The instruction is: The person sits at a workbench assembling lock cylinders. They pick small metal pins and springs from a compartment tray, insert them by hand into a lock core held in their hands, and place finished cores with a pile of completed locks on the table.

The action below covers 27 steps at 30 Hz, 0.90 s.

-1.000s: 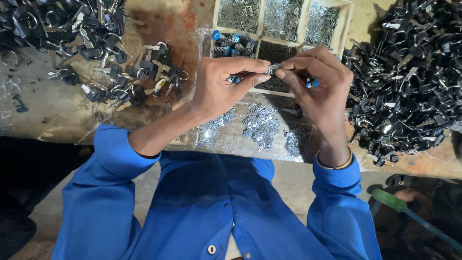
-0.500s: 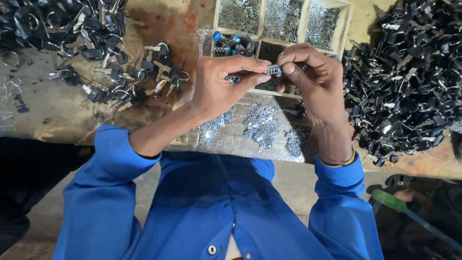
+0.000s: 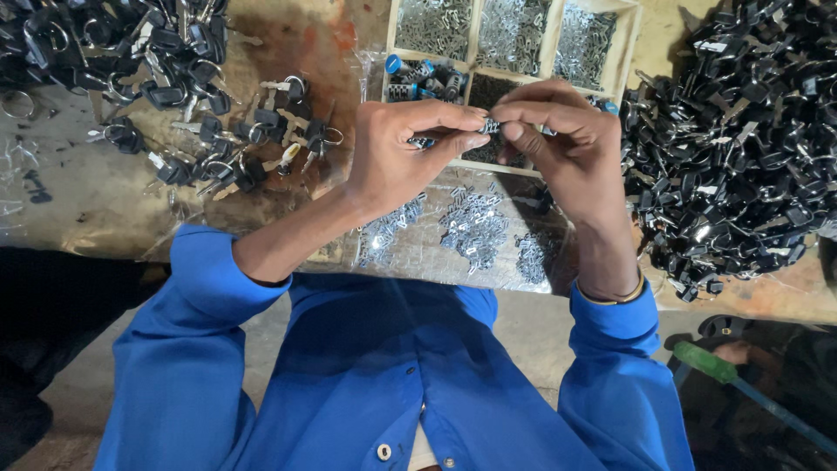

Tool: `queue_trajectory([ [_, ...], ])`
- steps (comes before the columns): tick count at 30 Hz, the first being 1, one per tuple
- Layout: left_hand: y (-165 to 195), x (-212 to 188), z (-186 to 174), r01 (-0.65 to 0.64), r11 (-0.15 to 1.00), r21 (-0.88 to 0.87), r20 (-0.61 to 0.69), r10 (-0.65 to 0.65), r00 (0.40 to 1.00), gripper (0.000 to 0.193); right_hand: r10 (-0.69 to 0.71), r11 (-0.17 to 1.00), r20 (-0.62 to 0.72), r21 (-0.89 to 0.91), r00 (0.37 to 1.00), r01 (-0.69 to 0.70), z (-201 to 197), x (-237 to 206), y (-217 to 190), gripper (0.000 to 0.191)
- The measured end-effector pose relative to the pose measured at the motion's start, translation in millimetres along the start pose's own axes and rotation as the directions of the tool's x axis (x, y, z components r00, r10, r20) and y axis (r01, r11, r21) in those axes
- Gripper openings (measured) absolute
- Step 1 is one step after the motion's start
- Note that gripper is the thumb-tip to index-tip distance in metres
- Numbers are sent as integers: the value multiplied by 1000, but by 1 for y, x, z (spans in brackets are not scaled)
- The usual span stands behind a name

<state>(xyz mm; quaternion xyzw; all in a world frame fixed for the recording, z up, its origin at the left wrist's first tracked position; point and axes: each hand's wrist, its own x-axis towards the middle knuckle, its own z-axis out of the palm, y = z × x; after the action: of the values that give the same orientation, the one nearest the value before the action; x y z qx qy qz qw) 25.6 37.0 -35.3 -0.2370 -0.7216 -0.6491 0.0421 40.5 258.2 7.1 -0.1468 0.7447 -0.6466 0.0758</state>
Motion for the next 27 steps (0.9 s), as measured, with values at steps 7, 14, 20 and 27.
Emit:
queue_trajectory([
  [7,2,-3,4,45,996,-83,-6,-45,999,14,-262,448,-45,-891,964,80,-1,0,14,16],
  [14,2,-1,4,60,988,-143,-6,-62,998,15,-176,528,-78,-849,981,27,-8,0,18,10],
  [20,1,1,4,54,996,-70,-6,-55,998,15,-92,966,-113,-252,989,61,-8,1,11,9],
  [27,0,4,6,28,999,-44,7,-28,1000,16,-62,992,-39,-111,997,57,-4,0,8,10],
])
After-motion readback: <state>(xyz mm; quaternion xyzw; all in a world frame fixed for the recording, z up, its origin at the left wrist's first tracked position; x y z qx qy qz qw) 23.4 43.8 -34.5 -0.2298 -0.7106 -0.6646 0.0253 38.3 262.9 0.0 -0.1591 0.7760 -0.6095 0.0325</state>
